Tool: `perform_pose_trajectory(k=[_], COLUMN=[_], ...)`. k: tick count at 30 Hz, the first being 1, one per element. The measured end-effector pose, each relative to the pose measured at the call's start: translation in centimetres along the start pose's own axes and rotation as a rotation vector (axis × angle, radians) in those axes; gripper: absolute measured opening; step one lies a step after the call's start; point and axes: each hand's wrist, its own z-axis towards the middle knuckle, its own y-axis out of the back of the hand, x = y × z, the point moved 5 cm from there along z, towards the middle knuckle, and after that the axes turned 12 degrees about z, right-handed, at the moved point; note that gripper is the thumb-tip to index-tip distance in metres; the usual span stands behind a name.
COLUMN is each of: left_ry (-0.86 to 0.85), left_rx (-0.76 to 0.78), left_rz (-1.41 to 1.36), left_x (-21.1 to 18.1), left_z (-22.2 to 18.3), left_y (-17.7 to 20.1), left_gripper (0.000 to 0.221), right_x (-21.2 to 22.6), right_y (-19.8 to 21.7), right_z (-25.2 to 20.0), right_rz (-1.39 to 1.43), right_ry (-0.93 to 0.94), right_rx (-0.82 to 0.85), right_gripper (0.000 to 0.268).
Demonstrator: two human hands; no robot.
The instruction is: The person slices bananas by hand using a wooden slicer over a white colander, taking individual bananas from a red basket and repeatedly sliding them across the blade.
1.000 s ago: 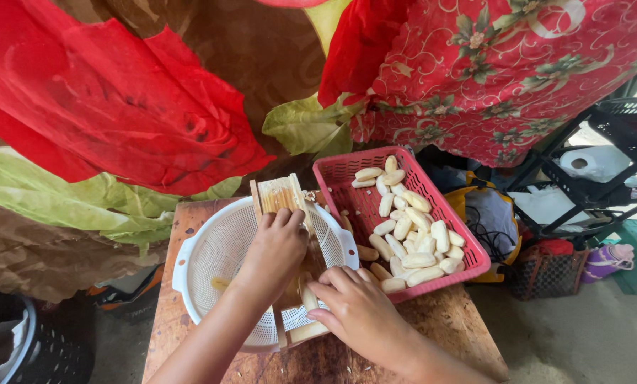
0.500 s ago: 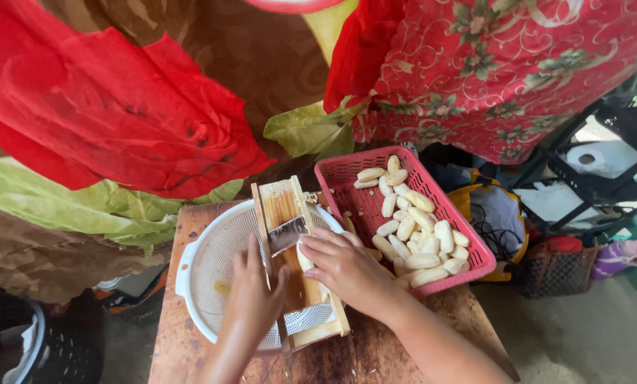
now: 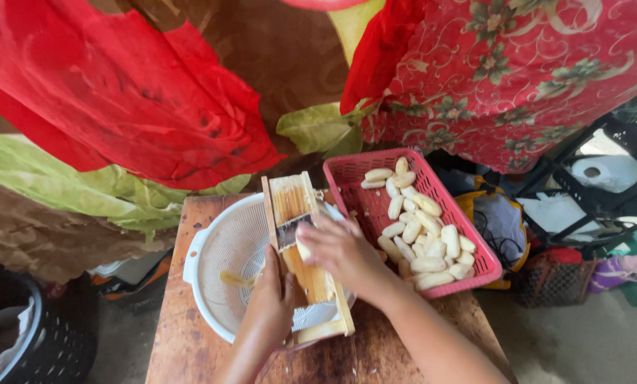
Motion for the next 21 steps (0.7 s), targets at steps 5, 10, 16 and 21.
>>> perform_pose_trajectory(k=[5, 10, 16, 21], left_ry=[0.085, 0.129, 0.020, 0.115], left_rx=[0.063, 0.099, 0.017, 0.117], left_rz=[-0.030, 0.043, 0.021, -0.039], left_x=[-0.7, 0.0, 0.1, -0.7], left_z=[0.1, -0.1, -0.1, 0.0], left_y=[0.3, -0.2, -0.4, 0.4], left_gripper=[0.069, 0.068, 0.070, 0.071], right_x=[-5.5, -4.9, 1.3, 0.3], right_y=[-0.7, -0.5, 0.8, 0.2], right_z=[4.8, 4.3, -1.1, -1.4], right_rz=[0.198, 0.163, 0.245, 0.188], right_ry=[-0.161, -0.161, -0.157, -0.183], right_rx=[-0.068, -0.043, 0.057, 0.057], right_gripper=[0.043, 0.045, 0.049, 0.044])
